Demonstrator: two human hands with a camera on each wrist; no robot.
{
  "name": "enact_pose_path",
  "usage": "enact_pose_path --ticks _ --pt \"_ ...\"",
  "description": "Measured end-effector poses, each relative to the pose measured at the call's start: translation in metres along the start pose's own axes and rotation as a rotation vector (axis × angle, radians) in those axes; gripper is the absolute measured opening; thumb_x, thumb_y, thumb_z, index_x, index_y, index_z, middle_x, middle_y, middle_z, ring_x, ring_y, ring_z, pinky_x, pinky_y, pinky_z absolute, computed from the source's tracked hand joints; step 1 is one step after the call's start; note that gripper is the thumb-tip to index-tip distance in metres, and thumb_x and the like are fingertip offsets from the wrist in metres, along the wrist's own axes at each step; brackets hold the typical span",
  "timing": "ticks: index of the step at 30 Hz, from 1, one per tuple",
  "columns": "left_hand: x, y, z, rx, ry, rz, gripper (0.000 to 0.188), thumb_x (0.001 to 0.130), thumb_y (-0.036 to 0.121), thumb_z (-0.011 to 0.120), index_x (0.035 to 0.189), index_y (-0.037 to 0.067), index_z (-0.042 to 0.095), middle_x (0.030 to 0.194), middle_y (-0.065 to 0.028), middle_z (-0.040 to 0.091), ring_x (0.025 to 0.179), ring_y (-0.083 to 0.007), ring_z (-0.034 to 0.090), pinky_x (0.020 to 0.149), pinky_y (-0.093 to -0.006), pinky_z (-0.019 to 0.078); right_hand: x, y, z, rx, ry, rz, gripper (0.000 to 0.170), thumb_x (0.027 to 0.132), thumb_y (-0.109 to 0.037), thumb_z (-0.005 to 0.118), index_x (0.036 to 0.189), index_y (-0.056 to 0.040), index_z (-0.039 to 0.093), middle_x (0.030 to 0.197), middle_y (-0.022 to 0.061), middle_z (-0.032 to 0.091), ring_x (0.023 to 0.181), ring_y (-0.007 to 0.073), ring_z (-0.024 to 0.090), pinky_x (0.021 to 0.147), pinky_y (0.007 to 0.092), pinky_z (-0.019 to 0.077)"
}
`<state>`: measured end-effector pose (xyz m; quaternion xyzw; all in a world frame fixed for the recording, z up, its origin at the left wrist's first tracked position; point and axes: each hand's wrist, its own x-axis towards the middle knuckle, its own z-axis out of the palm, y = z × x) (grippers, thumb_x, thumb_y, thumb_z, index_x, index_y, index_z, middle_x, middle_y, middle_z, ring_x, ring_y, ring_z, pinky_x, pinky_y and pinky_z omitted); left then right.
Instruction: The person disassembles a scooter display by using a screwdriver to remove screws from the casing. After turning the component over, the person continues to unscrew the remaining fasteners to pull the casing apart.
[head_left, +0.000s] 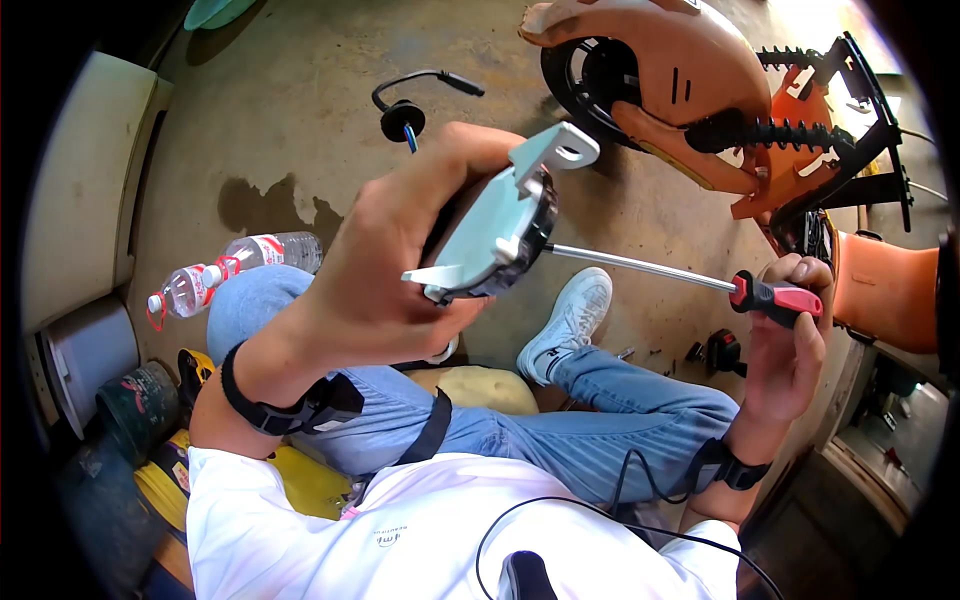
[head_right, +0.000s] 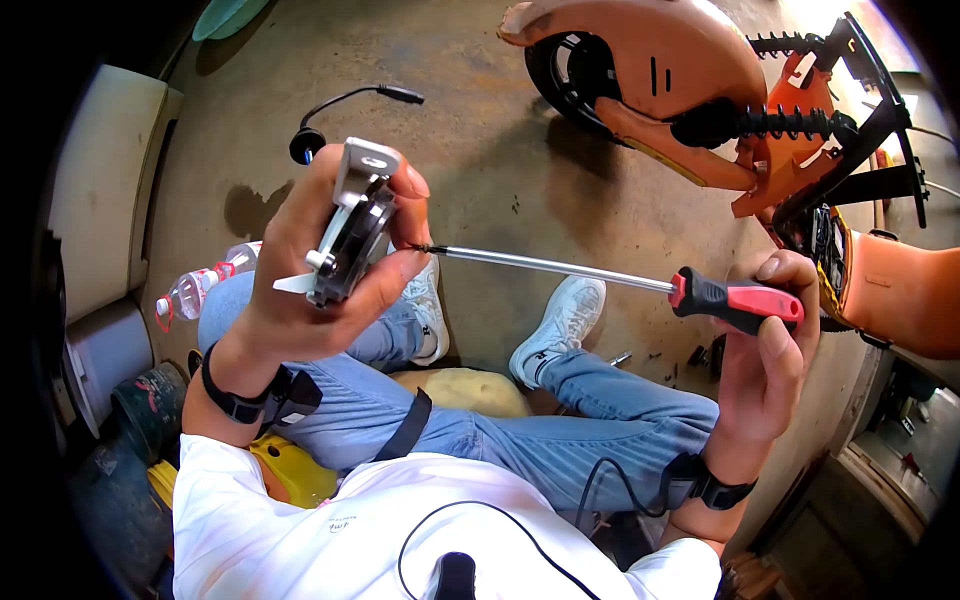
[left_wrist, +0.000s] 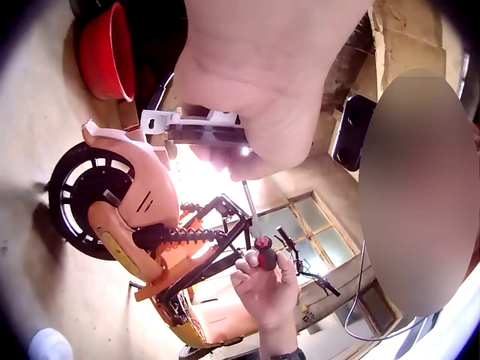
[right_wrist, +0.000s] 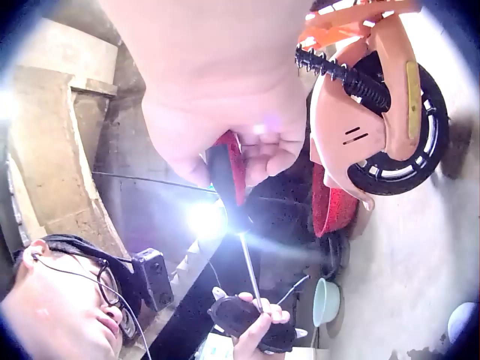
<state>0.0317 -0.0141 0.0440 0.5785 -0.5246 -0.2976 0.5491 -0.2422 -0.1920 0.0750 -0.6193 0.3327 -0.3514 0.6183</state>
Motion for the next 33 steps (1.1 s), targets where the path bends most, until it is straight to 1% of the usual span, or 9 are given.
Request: enact_pose_path --ticks 4,13,15,18,21,22,26,28,33 --pt "-0.001 -0.001 0.0 0.029 -0.009 0.011 0.042 0.078 -0.009 0.063 0.116 0.004 0.05 0.091 -0.0054 0.059 0.08 -0.0091 0.059 0.071 -0.0239 0.0487 0.0 0.002 -0.006 -0.016 -0.041 -0.001 0.051 0.084 -0.03 0.059 0.121 0.0022 0.045 0.109 0.0109 0.045 0.088 0.0154 0.054 0.074 0.0269 0.0451" --pt "0.001 -0.002 0.004 0.046 -0.003 -0.051 0.042 0.079 -0.008 0.064 0.117 0.005 0.051 0.091 -0.0039 0.059 0.08 -0.0082 0.057 0.072 -0.0238 0.0478 -0.001 0.002 0.005 -0.127 0.067 0.07 0.046 0.097 -0.043 0.053 0.116 -0.0013 0.05 0.078 0.0052 0.058 0.065 0.0098 0.051 0.059 0.0216 0.0372" --pt "0.002 0.0 0.005 -0.133 0.014 -0.212 0.054 0.079 -0.004 0.066 0.129 0.003 0.047 0.098 -0.0047 0.06 0.086 -0.0085 0.056 0.079 -0.0235 0.046 0.0 0.001 0.005 -0.092 0.112 0.108 0.045 0.098 -0.042 0.052 0.117 -0.0014 0.05 0.083 0.0059 0.059 0.067 0.0095 0.052 0.059 0.0216 0.0374" --pt "0.007 0.003 -0.001 -0.387 0.081 -0.426 0.07 0.087 0.024 0.064 0.144 -0.005 0.034 0.11 -0.0083 0.061 0.093 -0.0126 0.056 0.086 -0.0272 0.0442 0.001 0.007 0.0 0.024 0.106 0.086 0.041 0.101 -0.038 0.048 0.121 -0.0019 0.049 0.088 0.0044 0.058 0.071 0.0087 0.052 0.061 0.0212 0.0374" --pt "0.007 -0.003 -0.002 -0.807 0.188 -0.586 0.06 0.097 0.03 0.048 0.144 -0.005 0.034 0.123 -0.018 0.058 0.096 -0.0202 0.06 0.089 -0.0332 0.0472 0.0 0.014 -0.011 0.079 -0.003 0.056 0.042 0.103 -0.038 0.044 0.124 -0.002 0.047 0.089 0.0039 0.057 0.074 0.0084 0.052 0.063 0.0219 0.0378" --pt "0.008 -0.003 -0.003 -0.831 0.202 -0.563 0.054 0.1 0.03 0.043 0.142 -0.003 0.038 0.129 -0.0222 0.055 0.102 -0.0234 0.061 0.091 -0.0353 0.0483 -0.001 0.014 -0.01 0.082 -0.029 0.053 0.042 0.103 -0.038 0.042 0.125 -0.0021 0.047 0.089 0.0041 0.057 0.075 0.0086 0.052 0.064 0.0223 0.0382" --pt "0.007 -0.001 -0.005 -0.952 0.137 -0.617 0.046 0.101 0.03 0.041 0.136 0.001 0.044 0.132 -0.0213 0.054 0.107 -0.0245 0.062 0.09 -0.0361 0.0512 -0.008 0.014 0.001 0.069 -0.022 0.057 0.045 0.101 -0.04 0.048 0.125 -0.0015 0.046 0.099 0.0054 0.053 0.082 0.0098 0.053 0.068 0.0229 0.0399" --pt "0.007 -0.001 -0.004 -0.938 0.119 -0.626 0.046 0.102 0.031 0.041 0.136 0.001 0.044 0.132 -0.0206 0.054 0.107 -0.0241 0.062 0.09 -0.0352 0.0515 -0.01 0.013 0.003 0.026 0.003 0.064 0.05 0.097 -0.042 0.054 0.124 -0.0008 0.045 0.11 0.0064 0.047 0.086 0.0101 0.052 0.07 0.0226 0.0402" --pt "0.007 -0.001 -0.004 -0.873 0.071 -0.652 0.047 0.104 0.035 0.041 0.138 0.002 0.043 0.132 -0.019 0.054 0.107 -0.0231 0.062 0.091 -0.0328 0.0515 -0.01 0.015 0.001 0.061 -0.104 0.043 0.046 0.098 -0.039 0.052 0.123 -0.0007 0.046 0.11 0.0073 0.047 0.086 0.0105 0.051 0.07 0.0228 0.0401"
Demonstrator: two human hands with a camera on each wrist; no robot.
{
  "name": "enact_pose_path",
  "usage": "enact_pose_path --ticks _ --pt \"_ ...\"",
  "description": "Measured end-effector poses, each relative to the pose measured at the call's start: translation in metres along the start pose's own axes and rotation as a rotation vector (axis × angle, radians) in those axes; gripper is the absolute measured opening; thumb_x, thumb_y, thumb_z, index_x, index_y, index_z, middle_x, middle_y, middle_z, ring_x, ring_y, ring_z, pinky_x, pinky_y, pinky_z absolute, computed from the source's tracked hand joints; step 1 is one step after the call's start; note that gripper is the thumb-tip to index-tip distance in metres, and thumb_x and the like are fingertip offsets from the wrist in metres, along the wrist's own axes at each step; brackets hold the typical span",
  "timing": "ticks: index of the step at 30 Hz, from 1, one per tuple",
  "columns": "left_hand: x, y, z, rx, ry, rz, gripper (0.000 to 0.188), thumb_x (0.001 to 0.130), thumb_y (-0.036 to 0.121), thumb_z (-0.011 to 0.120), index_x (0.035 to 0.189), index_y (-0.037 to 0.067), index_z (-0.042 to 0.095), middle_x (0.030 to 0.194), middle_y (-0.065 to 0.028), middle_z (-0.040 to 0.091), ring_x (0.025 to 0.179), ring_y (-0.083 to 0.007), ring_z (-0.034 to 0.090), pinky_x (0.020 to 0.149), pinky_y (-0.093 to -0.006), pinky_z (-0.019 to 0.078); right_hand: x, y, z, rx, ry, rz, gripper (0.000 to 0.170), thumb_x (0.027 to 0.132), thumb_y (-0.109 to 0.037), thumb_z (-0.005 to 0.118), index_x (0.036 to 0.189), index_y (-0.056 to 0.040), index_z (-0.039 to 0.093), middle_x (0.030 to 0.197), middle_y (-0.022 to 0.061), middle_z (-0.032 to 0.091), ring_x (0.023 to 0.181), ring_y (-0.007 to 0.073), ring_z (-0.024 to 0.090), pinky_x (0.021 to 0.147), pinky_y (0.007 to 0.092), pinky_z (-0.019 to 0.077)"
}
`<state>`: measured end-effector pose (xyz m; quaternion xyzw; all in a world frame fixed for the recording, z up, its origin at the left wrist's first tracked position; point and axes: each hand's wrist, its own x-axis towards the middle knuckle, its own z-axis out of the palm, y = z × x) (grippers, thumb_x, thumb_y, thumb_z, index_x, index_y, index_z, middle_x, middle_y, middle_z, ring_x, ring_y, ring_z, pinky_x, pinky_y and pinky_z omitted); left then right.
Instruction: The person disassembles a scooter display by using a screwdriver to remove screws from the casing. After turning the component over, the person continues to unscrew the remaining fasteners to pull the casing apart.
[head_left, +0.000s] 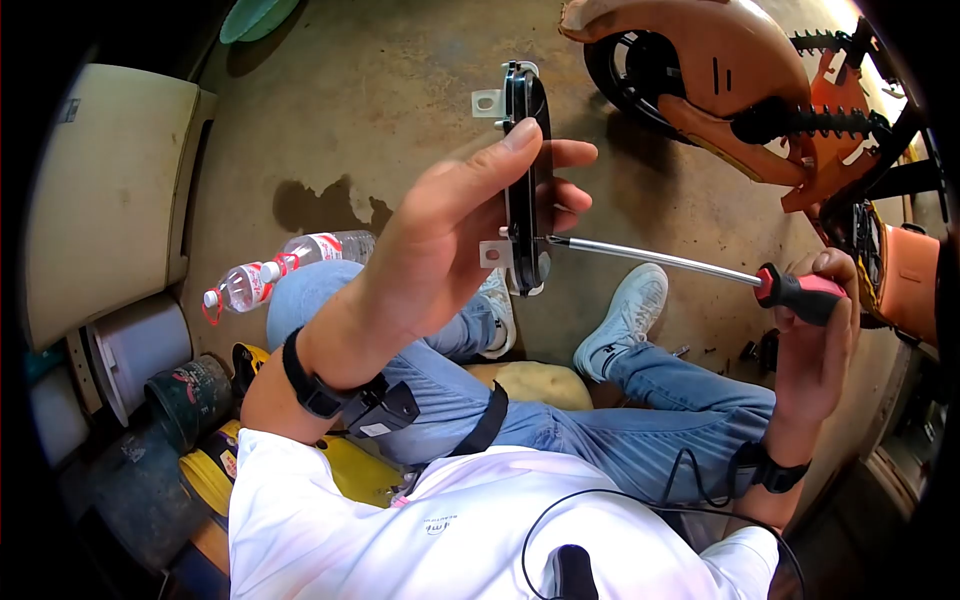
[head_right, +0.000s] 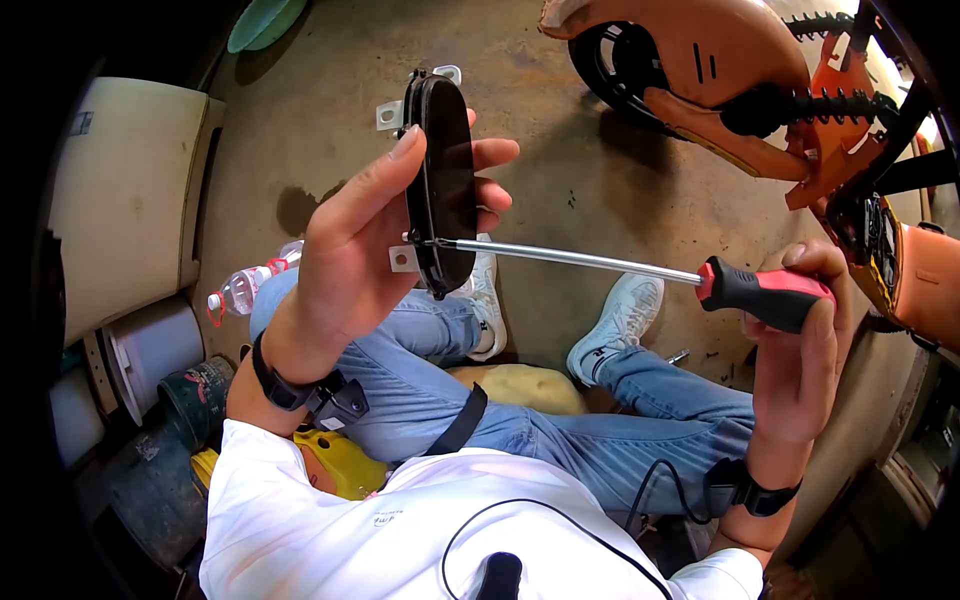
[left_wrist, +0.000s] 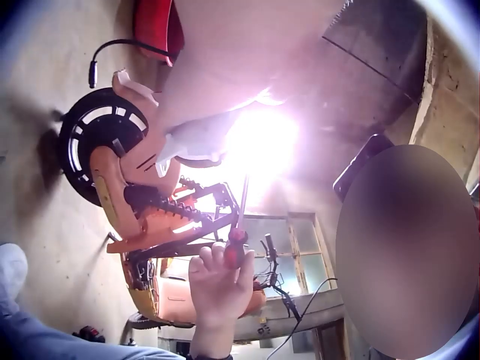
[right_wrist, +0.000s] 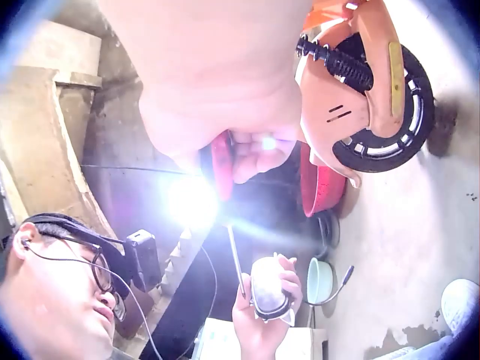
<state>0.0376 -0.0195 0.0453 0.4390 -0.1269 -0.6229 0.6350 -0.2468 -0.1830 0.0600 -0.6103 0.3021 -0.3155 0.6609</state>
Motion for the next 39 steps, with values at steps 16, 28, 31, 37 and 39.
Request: enact_pose_path --ticks 16,28,31,37,39 --pt "0.0 -0.007 0.01 0.082 -0.037 0.122 0.052 0.102 0.041 0.047 0.133 0.001 0.047 0.117 -0.0125 0.058 0.101 -0.016 0.059 0.089 -0.0291 0.0473 -0.001 0.003 0.002 -0.044 -0.011 -0.01 0.047 0.097 -0.04 0.053 0.12 0.001 0.047 0.115 0.0094 0.045 0.085 0.0117 0.053 0.069 0.0239 0.0432" --pt "-0.002 -0.012 0.006 0.228 0.065 0.253 0.076 0.096 0.068 0.034 0.125 0.002 0.058 0.093 -0.0019 0.06 0.087 -0.0067 0.055 0.083 -0.0216 0.0436 0.0 -0.004 0.03 -0.042 -0.01 0.135 0.059 0.095 -0.047 0.053 0.128 -0.0003 0.04 0.093 0.0091 0.057 0.078 0.0132 0.058 0.067 0.0231 0.0457" --pt "-0.001 -0.014 0.004 0.205 0.057 0.212 0.079 0.095 0.07 0.031 0.125 0.002 0.058 0.091 -0.0013 0.06 0.083 -0.0057 0.053 0.08 -0.0206 0.0427 0.0 0.002 0.035 -0.044 0.029 0.033 0.056 0.095 -0.045 0.054 0.128 -0.0013 0.041 0.093 0.0075 0.055 0.075 0.0112 0.055 0.066 0.0219 0.0437" --pt "-0.001 -0.015 0.009 0.241 0.121 0.179 0.075 0.096 0.068 0.034 0.123 0.002 0.06 0.089 -0.0008 0.06 0.081 -0.0056 0.052 0.079 -0.0204 0.0425 -0.001 0.0 0.017 -0.059 -0.027 0.196 0.058 0.098 -0.052 0.049 0.127 -0.0018 0.044 0.089 0.0022 0.056 0.065 0.0062 0.053 0.054 0.0179 0.0352" --pt "-0.001 -0.014 0.01 0.224 0.139 0.17 0.074 0.097 0.067 0.034 0.122 0.002 0.06 0.088 -0.0008 0.06 0.081 -0.006 0.052 0.078 -0.0203 0.0426 0.001 -0.002 0.027 -0.077 0.008 0.186 0.053 0.098 -0.043 0.051 0.128 -0.0007 0.043 0.1 0.0071 0.056 0.075 0.0101 0.057 0.062 0.0206 0.0429"
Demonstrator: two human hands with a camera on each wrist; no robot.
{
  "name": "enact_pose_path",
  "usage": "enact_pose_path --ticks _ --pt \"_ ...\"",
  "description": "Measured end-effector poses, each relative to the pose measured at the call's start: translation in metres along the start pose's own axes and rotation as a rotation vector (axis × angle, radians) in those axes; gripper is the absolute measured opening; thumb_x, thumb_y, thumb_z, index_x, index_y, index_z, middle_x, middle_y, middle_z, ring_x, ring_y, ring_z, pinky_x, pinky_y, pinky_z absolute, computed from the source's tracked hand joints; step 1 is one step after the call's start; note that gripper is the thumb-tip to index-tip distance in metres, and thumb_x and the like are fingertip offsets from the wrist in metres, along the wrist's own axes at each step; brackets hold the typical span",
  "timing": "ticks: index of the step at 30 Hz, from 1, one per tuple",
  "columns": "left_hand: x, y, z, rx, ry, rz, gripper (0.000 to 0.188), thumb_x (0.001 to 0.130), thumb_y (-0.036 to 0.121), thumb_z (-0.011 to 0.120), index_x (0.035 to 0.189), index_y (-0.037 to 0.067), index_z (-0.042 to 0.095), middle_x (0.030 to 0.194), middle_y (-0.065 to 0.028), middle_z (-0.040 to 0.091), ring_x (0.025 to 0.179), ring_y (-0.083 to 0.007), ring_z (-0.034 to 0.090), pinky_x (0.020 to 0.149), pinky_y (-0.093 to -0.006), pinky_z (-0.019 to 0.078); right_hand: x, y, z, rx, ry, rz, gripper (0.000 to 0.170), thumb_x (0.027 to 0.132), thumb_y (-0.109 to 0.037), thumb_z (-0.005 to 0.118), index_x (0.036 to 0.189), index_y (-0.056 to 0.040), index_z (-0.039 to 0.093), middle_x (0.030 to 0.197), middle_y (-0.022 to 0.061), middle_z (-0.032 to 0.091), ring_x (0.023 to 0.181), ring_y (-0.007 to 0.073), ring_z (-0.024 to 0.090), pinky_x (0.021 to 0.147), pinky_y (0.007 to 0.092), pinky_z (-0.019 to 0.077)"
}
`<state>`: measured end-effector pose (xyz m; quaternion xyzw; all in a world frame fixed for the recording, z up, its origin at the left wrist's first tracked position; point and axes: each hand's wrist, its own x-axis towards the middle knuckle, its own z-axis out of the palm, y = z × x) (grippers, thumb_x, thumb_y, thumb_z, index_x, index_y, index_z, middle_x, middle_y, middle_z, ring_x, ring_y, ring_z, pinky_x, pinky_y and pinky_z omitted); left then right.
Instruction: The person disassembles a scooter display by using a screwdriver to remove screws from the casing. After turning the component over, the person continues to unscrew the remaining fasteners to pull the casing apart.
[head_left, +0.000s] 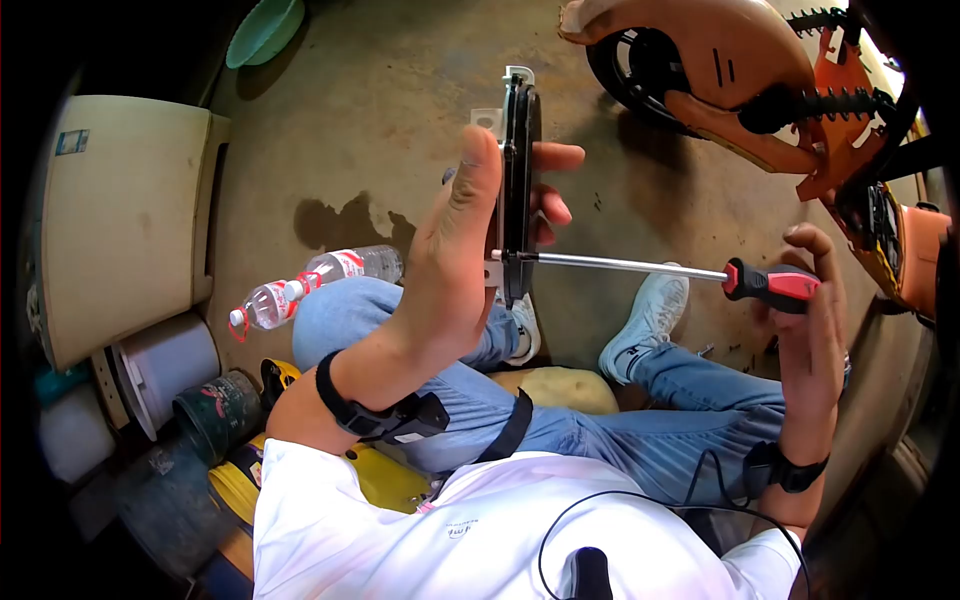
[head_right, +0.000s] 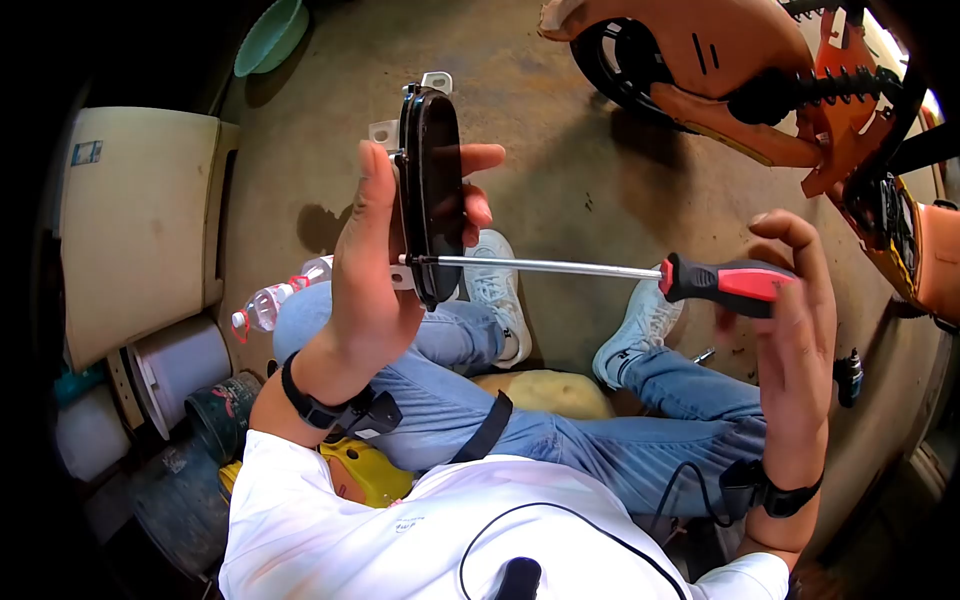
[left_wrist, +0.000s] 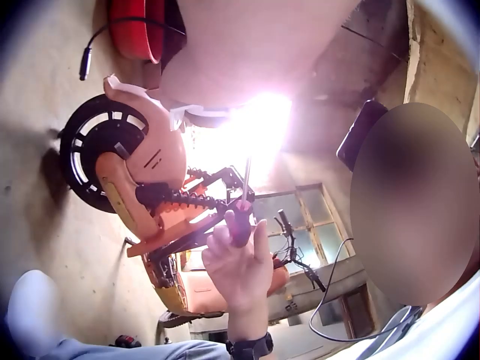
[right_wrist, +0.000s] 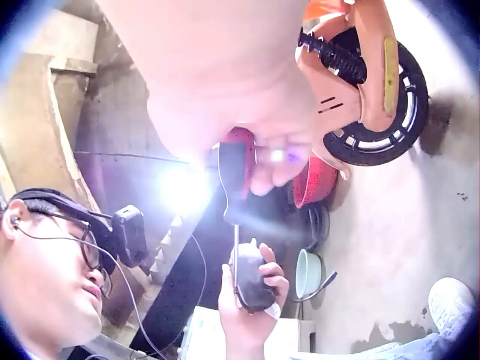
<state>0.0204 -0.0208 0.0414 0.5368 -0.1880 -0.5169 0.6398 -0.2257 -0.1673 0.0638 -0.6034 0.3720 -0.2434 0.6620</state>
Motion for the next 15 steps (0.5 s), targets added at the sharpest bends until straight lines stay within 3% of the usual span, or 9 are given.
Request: enact_pose_path --ticks 3,5,7,8,9,11,12,15 --pt "0.001 0.0 0.0 0.056 0.058 0.008 0.076 0.1 0.062 0.028 0.126 -0.003 0.057 0.089 -0.0029 0.063 0.079 -0.0081 0.054 0.073 -0.0201 0.0443 0.002 0.005 -0.003 -0.042 -0.09 -0.141 0.05 0.096 -0.036 0.053 0.129 0.0 0.042 0.107 0.0098 0.054 0.081 0.0124 0.057 0.068 0.0227 0.0459" --pt "0.001 -0.001 0.0 0.062 0.078 0.004 0.074 0.101 0.06 0.028 0.125 -0.003 0.058 0.087 -0.0027 0.063 0.079 -0.0082 0.054 0.073 -0.0204 0.0442 0.001 0.005 -0.002 -0.078 -0.006 -0.166 0.052 0.097 -0.042 0.054 0.127 -0.0012 0.043 0.098 0.0073 0.057 0.073 0.0098 0.055 0.062 0.0206 0.0429" --pt "0.002 -0.002 0.002 0.064 0.079 -0.003 0.074 0.101 0.06 0.029 0.125 -0.003 0.058 0.087 -0.0027 0.063 0.079 -0.0082 0.055 0.073 -0.0203 0.0443 0.0 0.004 -0.019 -0.072 -0.097 0.009 0.056 0.097 -0.05 0.052 0.125 -0.0025 0.044 0.086 0.0036 0.058 0.064 0.0074 0.053 0.055 0.0191 0.0387" --pt "0.001 -0.002 0.002 0.067 0.084 -0.007 0.074 0.101 0.06 0.029 0.124 -0.003 0.058 0.087 -0.0027 0.064 0.079 -0.0082 0.055 0.073 -0.0203 0.0443 0.0 0.006 -0.016 -0.122 -0.079 -0.002 0.062 0.096 -0.059 0.048 0.125 -0.0035 0.044 0.076 0.0 0.058 0.056 0.0057 0.049 0.05 0.018 0.0336" --pt "0.001 -0.002 0.002 0.066 0.083 -0.009 0.074 0.101 0.06 0.029 0.124 -0.003 0.058 0.087 -0.0027 0.064 0.079 -0.0082 0.055 0.073 -0.0203 0.0443 0.001 0.005 -0.015 -0.123 -0.078 0.0 0.062 0.096 -0.059 0.048 0.125 -0.0035 0.044 0.076 0.0 0.058 0.056 0.0057 0.049 0.05 0.018 0.0336" --pt "0.002 -0.002 0.001 0.048 0.093 -0.02 0.073 0.101 0.06 0.029 0.124 -0.003 0.059 0.087 -0.0031 0.064 0.079 -0.0087 0.055 0.073 -0.0211 0.045 0.002 0.005 -0.01 0.038 -0.097 0.024 0.059 0.097 -0.053 0.05 0.127 -0.0024 0.042 0.085 0.0043 0.059 0.065 0.0081 0.053 0.056 0.0199 0.039" --pt "0.002 -0.002 0.0 0.048 0.093 -0.021 0.073 0.101 0.06 0.029 0.124 -0.003 0.059 0.087 -0.0031 0.064 0.079 -0.0087 0.055 0.073 -0.0211 0.045 0.002 0.002 0.003 -0.062 -0.033 -0.026 0.057 0.094 -0.044 0.054 0.13 -0.0017 0.04 0.095 0.0089 0.058 0.076 0.0115 0.056 0.065 0.0231 0.0434" --pt "0.003 -0.003 -0.001 -0.015 0.114 -0.034 0.069 0.098 0.063 0.037 0.116 0.002 0.063 0.086 -0.0025 0.063 0.077 -0.0074 0.055 0.074 -0.0204 0.0451 0.001 0.001 0.004 -0.012 -0.057 -0.083 0.057 0.089 -0.036 0.056 0.131 -0.001 0.039 0.103 0.0119 0.056 0.085 0.0143 0.056 0.074 0.0264 0.0451"
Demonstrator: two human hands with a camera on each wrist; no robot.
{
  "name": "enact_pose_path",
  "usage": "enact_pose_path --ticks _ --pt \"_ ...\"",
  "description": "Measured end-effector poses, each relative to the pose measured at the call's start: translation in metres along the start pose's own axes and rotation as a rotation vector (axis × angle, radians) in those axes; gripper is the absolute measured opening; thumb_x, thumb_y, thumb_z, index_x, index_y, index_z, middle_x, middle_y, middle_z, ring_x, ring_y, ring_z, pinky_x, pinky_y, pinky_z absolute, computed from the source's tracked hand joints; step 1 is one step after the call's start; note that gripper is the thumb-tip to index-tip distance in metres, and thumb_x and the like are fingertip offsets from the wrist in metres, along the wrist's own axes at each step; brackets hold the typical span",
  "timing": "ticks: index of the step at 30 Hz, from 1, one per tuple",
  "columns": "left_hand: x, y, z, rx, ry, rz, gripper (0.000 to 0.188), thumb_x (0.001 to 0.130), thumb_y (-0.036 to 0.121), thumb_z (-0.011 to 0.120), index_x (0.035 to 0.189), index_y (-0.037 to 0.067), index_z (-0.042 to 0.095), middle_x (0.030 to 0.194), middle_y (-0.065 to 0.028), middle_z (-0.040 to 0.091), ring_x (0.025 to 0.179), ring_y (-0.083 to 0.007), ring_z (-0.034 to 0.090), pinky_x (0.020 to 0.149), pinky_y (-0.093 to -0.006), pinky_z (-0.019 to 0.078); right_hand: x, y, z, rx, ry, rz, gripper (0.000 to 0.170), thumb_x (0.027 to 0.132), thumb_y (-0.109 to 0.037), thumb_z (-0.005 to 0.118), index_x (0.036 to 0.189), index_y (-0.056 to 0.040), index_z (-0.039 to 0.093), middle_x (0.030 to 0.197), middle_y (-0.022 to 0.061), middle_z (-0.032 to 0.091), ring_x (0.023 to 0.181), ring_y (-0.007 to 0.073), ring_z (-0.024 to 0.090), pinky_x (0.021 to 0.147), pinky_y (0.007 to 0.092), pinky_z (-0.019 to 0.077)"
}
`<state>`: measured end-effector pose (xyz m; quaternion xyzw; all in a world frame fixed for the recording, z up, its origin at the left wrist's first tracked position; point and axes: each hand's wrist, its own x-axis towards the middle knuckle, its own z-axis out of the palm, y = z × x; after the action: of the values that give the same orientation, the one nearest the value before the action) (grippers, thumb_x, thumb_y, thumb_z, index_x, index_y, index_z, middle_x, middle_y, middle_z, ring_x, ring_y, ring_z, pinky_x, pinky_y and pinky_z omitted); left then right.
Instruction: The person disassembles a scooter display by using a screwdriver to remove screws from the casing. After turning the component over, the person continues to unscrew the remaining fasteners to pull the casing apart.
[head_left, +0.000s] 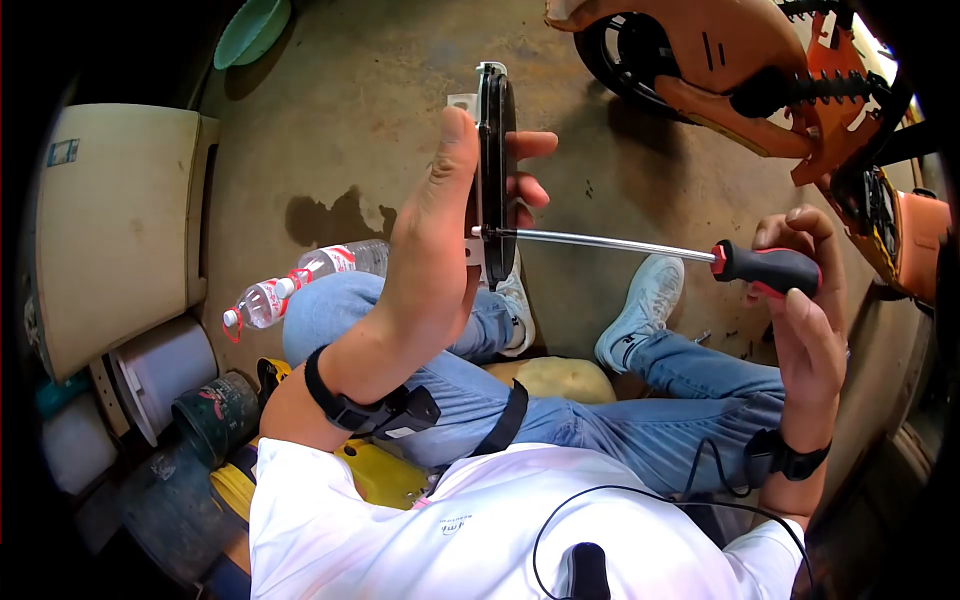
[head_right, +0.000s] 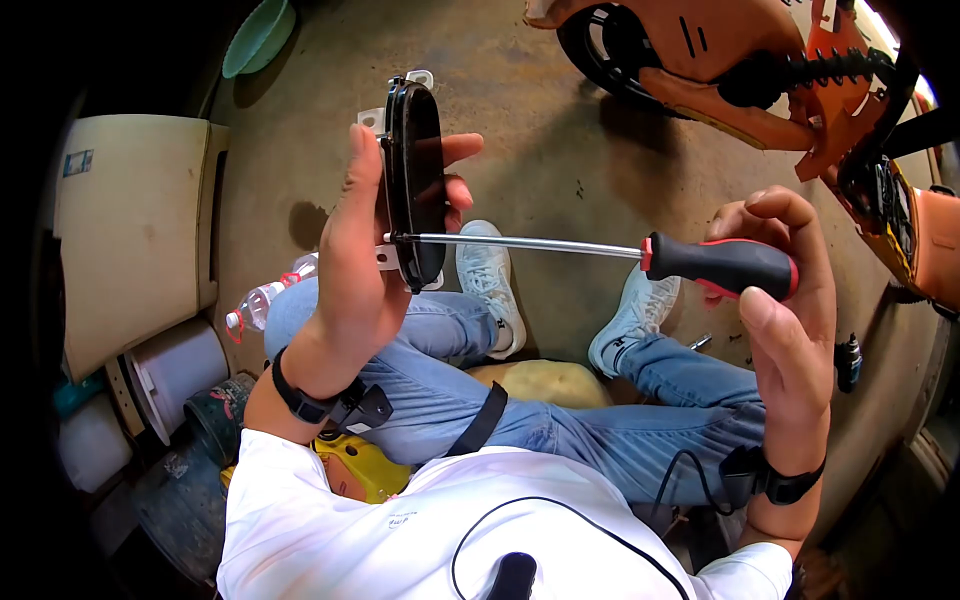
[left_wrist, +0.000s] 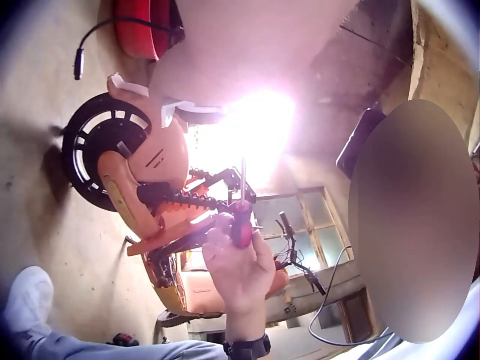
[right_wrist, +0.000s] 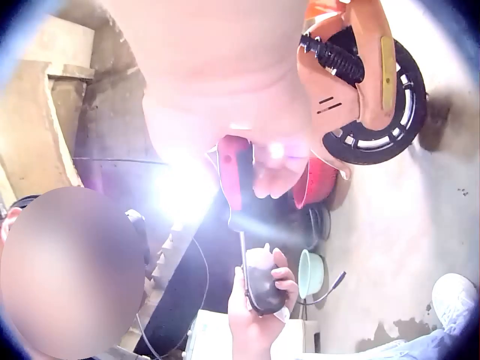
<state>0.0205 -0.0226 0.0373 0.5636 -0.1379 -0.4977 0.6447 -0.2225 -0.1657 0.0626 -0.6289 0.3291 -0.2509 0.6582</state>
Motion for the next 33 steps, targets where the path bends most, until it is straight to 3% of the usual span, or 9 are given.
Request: enact_pose_path --ticks 6,8,12,17,21,24,26,28,33 --pt "0.0 -0.002 0.002 0.015 -0.016 -0.028 0.068 0.099 0.062 0.038 0.116 0.002 0.064 0.086 -0.0027 0.063 0.077 -0.0066 0.056 0.071 -0.0197 0.0451 -0.001 0.009 -0.016 -0.129 0.036 0.049 0.06 0.1 -0.057 0.041 0.126 -0.0028 0.043 0.085 0.001 0.058 0.059 0.0066 0.053 0.049 0.019 0.0352" --pt "0.0 -0.003 -0.001 0.0 -0.022 -0.06 0.068 0.099 0.062 0.038 0.115 0.001 0.064 0.086 -0.0031 0.064 0.077 -0.0063 0.057 0.069 -0.0195 0.0449 0.0 0.004 -0.011 0.065 -0.067 0.106 0.059 0.099 -0.052 0.046 0.128 -0.0013 0.042 0.091 0.0047 0.06 0.068 0.009 0.056 0.057 0.0205 0.0407" --pt "0.001 -0.002 0.002 -0.04 0.017 -0.045 0.068 0.099 0.062 0.038 0.115 0.001 0.063 0.086 -0.0034 0.064 0.077 -0.0059 0.057 0.068 -0.0194 0.0447 0.002 -0.002 -0.004 0.058 -0.072 0.052 0.06 0.092 -0.039 0.056 0.132 0.0018 0.039 0.101 0.0114 0.06 0.088 0.0138 0.057 0.076 0.0264 0.0455" --pt "0.0 -0.002 0.008 -0.014 0.043 -0.039 0.067 0.1 0.06 0.037 0.115 0.001 0.063 0.085 -0.0032 0.064 0.077 -0.0058 0.056 0.068 -0.0196 0.0448 0.0 0.008 -0.025 0.01 -0.068 0.123 0.057 0.099 -0.051 0.048 0.125 -0.0009 0.044 0.092 0.004 0.061 0.065 0.0086 0.054 0.057 0.0204 0.0399" --pt "0.001 -0.004 0.001 0.001 0.024 -0.038 0.066 0.1 0.06 0.037 0.114 0.001 0.064 0.086 -0.0036 0.063 0.077 -0.006 0.055 0.069 -0.0197 0.0449 0.002 0.001 -0.004 -0.04 0.001 0.076 0.057 0.092 -0.04 0.055 0.129 0.0004 0.042 0.1 0.011 0.06 0.081 0.0132 0.059 0.072 0.0248 0.0463" --pt "0.001 -0.004 -0.003 0.009 -0.028 -0.043 0.064 0.103 0.054 0.03 0.121 0.0 0.059 0.105 -0.0096 0.067 0.083 -0.01 0.061 0.075 -0.0247 0.0505 0.001 -0.002 -0.004 0.004 -0.01 0.058 0.058 0.088 -0.036 0.057 0.13 0.0005 0.042 0.103 0.0138 0.059 0.089 0.0152 0.059 0.079 0.0275 0.0469" --pt "0.001 -0.004 0.0 0.023 -0.011 -0.025 0.063 0.103 0.054 0.03 0.121 0.0 0.059 0.107 -0.0102 0.066 0.083 -0.0101 0.061 0.075 -0.0244 0.0504 0.0 0.003 -0.009 -0.027 0.026 0.038 0.057 0.091 -0.04 0.056 0.13 -0.0009 0.042 0.101 0.0115 0.06 0.085 0.0137 0.059 0.075 0.0258 0.0464" --pt "0.0 -0.003 0.005 0.03 0.006 -0.017 0.063 0.103 0.054 0.03 0.121 0.0 0.059 0.108 -0.0105 0.066 0.084 -0.0103 0.061 0.075 -0.0244 0.0505 -0.002 0.008 -0.03 -0.036 -0.023 0.236 0.057 0.093 -0.045 0.054 0.129 -0.0019 0.043 0.098 0.0091 0.06 0.08 0.0123 0.059 0.072 0.0237 0.0451" --pt "0.001 -0.004 0.004 0.029 0.037 -0.019 0.065 0.1 0.059 0.037 0.115 0.0 0.062 0.101 -0.0055 0.064 0.08 -0.0071 0.057 0.075 -0.0223 0.047 0.002 0.0 -0.007 -0.01 -0.033 0.092 0.061 0.088 -0.042 0.06 0.131 -0.0018 0.042 0.105 0.0107 0.057 0.086 0.0133 0.058 0.075 0.0244 0.0461"
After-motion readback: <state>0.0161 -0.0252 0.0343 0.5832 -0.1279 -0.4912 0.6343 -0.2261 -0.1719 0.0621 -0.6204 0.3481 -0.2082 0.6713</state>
